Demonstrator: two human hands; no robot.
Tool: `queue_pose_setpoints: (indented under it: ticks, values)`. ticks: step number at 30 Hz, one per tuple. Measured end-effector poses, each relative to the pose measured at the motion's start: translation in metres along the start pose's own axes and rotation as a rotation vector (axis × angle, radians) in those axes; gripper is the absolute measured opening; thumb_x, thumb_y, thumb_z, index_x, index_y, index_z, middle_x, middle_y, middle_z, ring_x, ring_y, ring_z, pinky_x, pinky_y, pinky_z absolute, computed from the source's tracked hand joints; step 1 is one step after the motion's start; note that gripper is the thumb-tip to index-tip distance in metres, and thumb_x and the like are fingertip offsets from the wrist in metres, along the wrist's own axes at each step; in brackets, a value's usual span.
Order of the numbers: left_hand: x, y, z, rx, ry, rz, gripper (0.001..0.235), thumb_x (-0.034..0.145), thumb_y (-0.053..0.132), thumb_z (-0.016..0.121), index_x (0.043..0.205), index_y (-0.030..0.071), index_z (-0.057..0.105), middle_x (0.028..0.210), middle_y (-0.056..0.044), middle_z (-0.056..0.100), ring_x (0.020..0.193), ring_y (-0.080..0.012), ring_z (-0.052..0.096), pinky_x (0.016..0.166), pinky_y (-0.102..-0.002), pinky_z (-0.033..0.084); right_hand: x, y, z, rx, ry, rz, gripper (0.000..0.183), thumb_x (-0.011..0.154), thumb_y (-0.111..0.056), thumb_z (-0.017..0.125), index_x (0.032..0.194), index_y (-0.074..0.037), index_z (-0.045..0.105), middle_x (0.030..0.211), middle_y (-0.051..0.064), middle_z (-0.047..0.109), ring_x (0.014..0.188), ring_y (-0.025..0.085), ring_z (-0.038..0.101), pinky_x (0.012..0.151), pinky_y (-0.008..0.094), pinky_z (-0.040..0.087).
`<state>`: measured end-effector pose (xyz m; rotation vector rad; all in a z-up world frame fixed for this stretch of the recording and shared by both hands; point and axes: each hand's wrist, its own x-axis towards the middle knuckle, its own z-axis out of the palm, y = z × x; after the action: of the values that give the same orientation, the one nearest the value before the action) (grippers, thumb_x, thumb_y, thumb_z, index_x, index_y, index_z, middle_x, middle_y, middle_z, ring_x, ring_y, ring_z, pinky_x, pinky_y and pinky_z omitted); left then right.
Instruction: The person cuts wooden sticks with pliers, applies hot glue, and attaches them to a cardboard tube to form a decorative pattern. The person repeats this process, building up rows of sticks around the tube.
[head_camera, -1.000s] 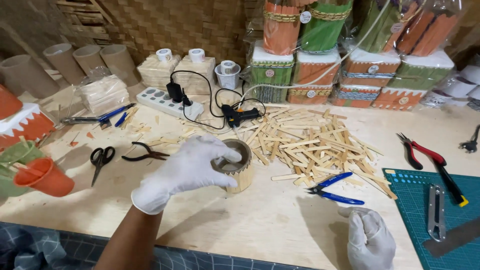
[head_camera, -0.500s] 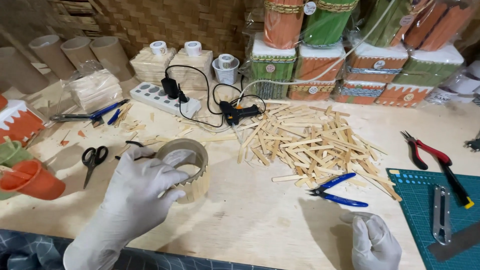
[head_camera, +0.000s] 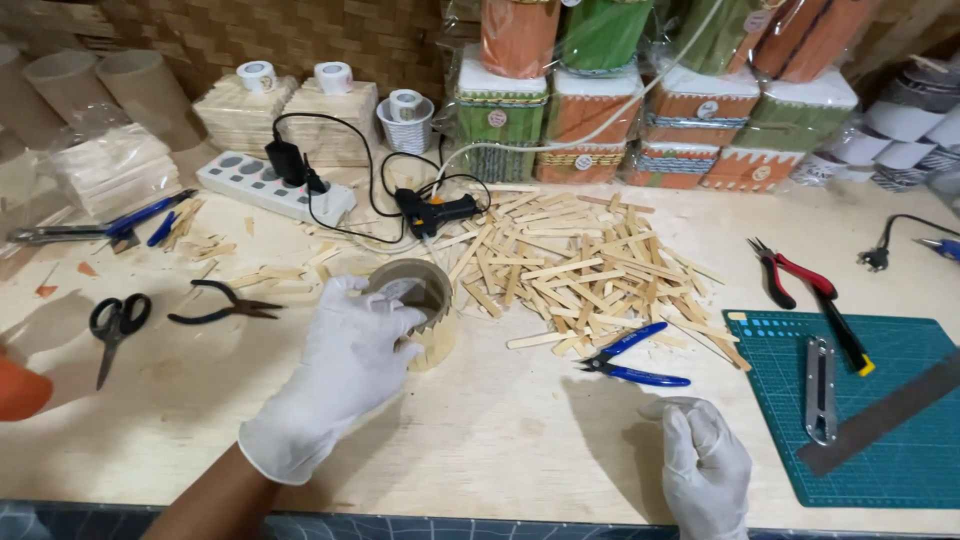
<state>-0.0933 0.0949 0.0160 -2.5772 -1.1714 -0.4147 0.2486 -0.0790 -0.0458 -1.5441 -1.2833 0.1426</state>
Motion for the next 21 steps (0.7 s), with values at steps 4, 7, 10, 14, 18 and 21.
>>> queue_pose_setpoints:
  ticks: [4, 7, 10, 14, 18, 21]
  values:
    - [0.024, 0.010, -0.002, -0.025, -0.268, -0.194, 0.029, 0.087, 0.049, 0.053, 0.102, 0.033, 0.071, 0.102, 0.005, 0.075, 0.097, -0.0159, 0.066, 0.110, -0.038, 0.029, 0.001, 0.003, 0.001, 0.049, -0.002, -0.072, 0.024, 0.102, -0.009, 0.056, 0.086, -0.002, 0.073, 0.090, 0.009, 0.074, 0.083, 0.019, 0.070, 0.075, 0.030, 0.054]
    - [0.030, 0.017, 0.000, -0.007, -0.297, -0.249, 0.035, 0.085, 0.058, 0.056, 0.107, 0.036, 0.072, 0.104, 0.007, 0.076, 0.099, -0.0158, 0.068, 0.111, -0.038, 0.033, 0.001, 0.001, 0.002, 0.047, -0.007, -0.058, 0.018, 0.099, -0.007, 0.060, 0.090, -0.004, 0.076, 0.089, 0.007, 0.073, 0.085, 0.017, 0.070, 0.079, 0.029, 0.054]
    - [0.028, 0.034, -0.022, 0.155, -0.019, -0.203, 0.065, 0.077, 0.075, 0.062, 0.125, 0.033, 0.066, 0.096, 0.007, 0.070, 0.090, -0.0173, 0.065, 0.101, -0.036, 0.039, 0.003, 0.006, 0.002, -0.040, -0.048, -0.024, 0.009, 0.093, -0.010, 0.068, 0.088, -0.007, 0.075, 0.089, 0.006, 0.073, 0.086, 0.018, 0.069, 0.082, 0.031, 0.054]
    - [0.043, 0.068, -0.039, -0.091, 0.514, 0.102, 0.045, 0.099, 0.053, 0.064, 0.133, 0.024, 0.065, 0.098, 0.000, 0.078, 0.080, -0.0173, 0.067, 0.083, -0.037, 0.045, 0.012, 0.009, 0.002, -0.449, -0.340, 0.202, 0.031, 0.084, -0.047, 0.072, 0.112, -0.034, 0.075, 0.107, -0.006, 0.071, 0.106, 0.019, 0.063, 0.095, 0.037, 0.049]
    - [0.057, 0.117, -0.010, -0.168, 0.245, 0.187, 0.014, 0.098, 0.019, 0.061, 0.108, 0.013, 0.069, 0.085, -0.003, 0.071, 0.074, -0.0238, 0.065, 0.067, -0.038, 0.047, 0.046, 0.014, 0.006, -0.677, -0.494, -0.031, 0.040, 0.089, -0.057, 0.063, 0.105, -0.023, 0.075, 0.100, -0.003, 0.076, 0.098, 0.020, 0.066, 0.096, 0.043, 0.046]
    - [0.059, 0.139, 0.026, 0.479, -0.160, 0.099, 0.024, 0.097, 0.028, 0.050, 0.117, 0.015, 0.055, 0.095, -0.001, 0.054, 0.078, -0.0148, 0.055, 0.056, -0.031, 0.039, 0.078, 0.014, 0.007, -0.738, -0.452, -0.268, 0.024, 0.088, -0.045, 0.072, 0.101, -0.026, 0.076, 0.096, -0.003, 0.077, 0.085, 0.023, 0.068, 0.081, 0.042, 0.054]
